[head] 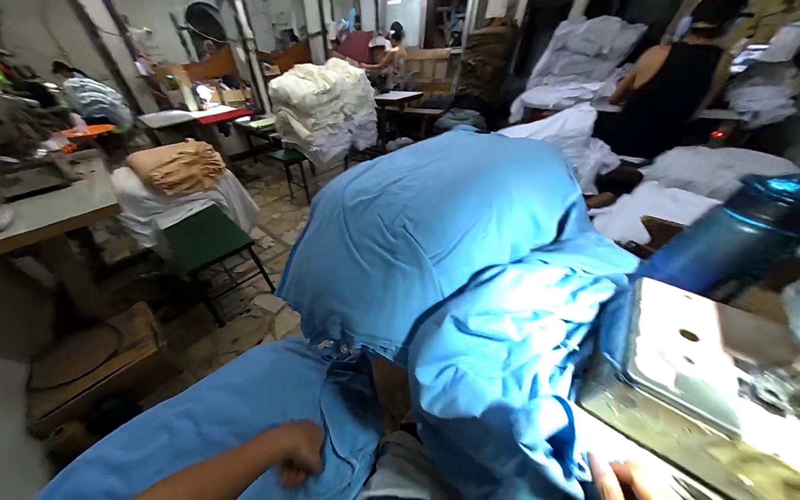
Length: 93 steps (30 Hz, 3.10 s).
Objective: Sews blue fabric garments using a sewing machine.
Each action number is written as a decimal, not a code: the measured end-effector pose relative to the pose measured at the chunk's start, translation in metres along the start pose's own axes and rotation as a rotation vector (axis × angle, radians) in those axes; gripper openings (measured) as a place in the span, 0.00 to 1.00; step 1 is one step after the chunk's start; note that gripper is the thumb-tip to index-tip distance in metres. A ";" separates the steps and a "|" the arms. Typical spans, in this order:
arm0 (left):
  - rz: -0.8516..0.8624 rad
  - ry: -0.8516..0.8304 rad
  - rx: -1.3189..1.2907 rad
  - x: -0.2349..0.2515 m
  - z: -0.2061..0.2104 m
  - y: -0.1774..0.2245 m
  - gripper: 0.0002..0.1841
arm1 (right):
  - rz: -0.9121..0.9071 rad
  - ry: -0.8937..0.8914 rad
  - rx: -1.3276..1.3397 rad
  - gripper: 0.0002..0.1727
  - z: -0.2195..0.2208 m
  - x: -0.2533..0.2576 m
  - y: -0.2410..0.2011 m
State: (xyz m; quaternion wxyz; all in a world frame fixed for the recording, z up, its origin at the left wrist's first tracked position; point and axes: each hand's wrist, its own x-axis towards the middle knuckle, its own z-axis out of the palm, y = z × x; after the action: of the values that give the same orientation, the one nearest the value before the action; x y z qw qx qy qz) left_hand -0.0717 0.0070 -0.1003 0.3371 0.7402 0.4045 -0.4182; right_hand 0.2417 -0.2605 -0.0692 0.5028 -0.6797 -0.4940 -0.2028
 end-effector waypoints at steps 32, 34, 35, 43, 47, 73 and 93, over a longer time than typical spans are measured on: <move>1.248 0.318 -0.788 -0.094 -0.004 0.208 0.08 | 0.783 0.083 1.135 0.07 -0.098 -0.023 -0.050; 1.362 0.386 -0.682 -0.094 -0.006 0.211 0.13 | 0.569 0.054 0.929 0.14 -0.103 -0.029 -0.050; 1.427 0.426 -0.613 -0.096 -0.007 0.212 0.14 | 0.485 0.053 0.746 0.15 -0.105 -0.031 -0.053; 1.579 1.110 -0.285 -0.102 0.012 0.220 0.07 | 0.123 0.188 -0.062 0.09 -0.106 -0.034 -0.063; 1.463 0.521 -0.822 -0.119 0.001 0.256 0.10 | 0.076 0.215 -0.163 0.10 -0.113 -0.022 -0.057; 1.324 0.908 0.341 -0.056 -0.137 0.458 0.21 | 0.666 0.152 0.519 0.23 -0.066 0.035 0.011; 1.902 1.307 0.107 -0.081 -0.085 0.369 0.06 | 0.394 0.131 0.418 0.04 -0.097 0.057 0.008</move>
State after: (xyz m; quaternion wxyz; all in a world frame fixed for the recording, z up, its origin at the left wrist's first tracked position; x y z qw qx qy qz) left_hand 0.2569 -0.1124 0.0671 0.2103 0.8343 -0.2375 0.4509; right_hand 0.2946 -0.3196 0.0109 0.6924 -0.6296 -0.3503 -0.0386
